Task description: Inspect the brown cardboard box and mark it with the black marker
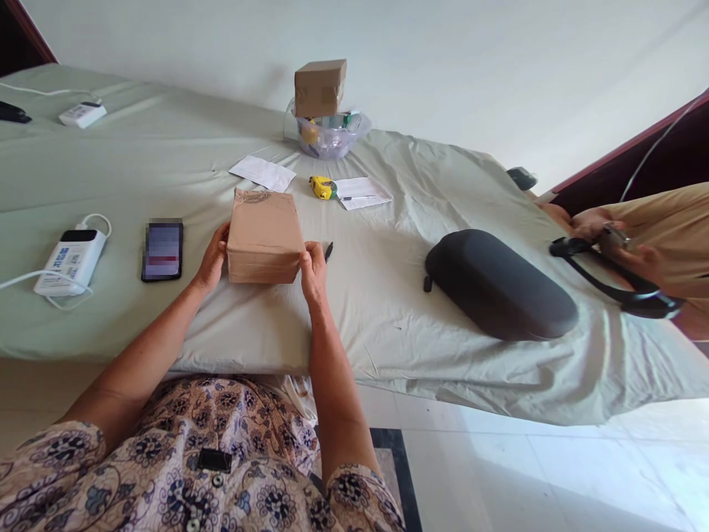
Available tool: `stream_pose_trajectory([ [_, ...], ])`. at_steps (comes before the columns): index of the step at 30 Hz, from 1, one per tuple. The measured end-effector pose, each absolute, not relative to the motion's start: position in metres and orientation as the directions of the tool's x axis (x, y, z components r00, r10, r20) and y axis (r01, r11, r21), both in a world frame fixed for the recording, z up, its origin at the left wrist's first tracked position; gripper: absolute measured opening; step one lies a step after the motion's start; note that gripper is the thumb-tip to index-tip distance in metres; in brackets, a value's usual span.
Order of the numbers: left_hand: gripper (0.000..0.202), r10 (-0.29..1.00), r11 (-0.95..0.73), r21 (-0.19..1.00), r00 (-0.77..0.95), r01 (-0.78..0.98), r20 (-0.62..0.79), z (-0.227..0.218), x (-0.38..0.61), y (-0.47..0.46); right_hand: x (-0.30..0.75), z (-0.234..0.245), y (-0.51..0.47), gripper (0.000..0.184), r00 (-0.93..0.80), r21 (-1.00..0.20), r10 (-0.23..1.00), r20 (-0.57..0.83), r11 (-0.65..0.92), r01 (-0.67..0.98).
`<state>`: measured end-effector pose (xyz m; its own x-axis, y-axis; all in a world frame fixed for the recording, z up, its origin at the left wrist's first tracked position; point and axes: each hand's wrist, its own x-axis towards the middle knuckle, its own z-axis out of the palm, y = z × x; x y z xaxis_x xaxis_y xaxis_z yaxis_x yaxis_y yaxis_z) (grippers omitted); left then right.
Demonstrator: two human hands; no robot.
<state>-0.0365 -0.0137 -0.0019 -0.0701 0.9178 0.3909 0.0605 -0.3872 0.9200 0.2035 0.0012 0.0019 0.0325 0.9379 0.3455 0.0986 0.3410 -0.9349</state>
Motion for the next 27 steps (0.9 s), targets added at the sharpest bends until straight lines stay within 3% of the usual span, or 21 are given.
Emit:
stream_pose_trajectory([
  [4,0.109,0.918,-0.392,0.920,0.066,-0.018,0.392,-0.009,-0.041,-0.012,0.204,0.000,0.002,0.068,0.033,-0.948,0.952,0.304,0.299,0.106],
  [9,0.115,0.885,-0.453,0.891,0.121,0.009,0.449,-0.009,-0.041,-0.012,0.204,-0.002,0.004,0.068,0.021,-0.918,0.923,0.385,0.380,0.115],
  [14,0.095,0.897,-0.442,0.897,0.019,0.030,0.441,-0.006,-0.036,-0.015,0.199,-0.003,0.005,0.061,-0.015,-0.893,0.897,0.442,0.441,0.087],
  [21,0.075,0.874,-0.465,0.885,-0.161,-0.006,0.458,-0.005,-0.035,-0.013,0.194,-0.008,0.005,0.064,-0.118,-0.914,0.912,0.392,0.401,0.063],
  [27,0.079,0.887,-0.405,0.913,-0.261,-0.048,0.380,-0.014,-0.039,-0.008,0.191,-0.011,0.003,0.066,-0.169,-0.816,0.838,0.518,0.544,0.195],
])
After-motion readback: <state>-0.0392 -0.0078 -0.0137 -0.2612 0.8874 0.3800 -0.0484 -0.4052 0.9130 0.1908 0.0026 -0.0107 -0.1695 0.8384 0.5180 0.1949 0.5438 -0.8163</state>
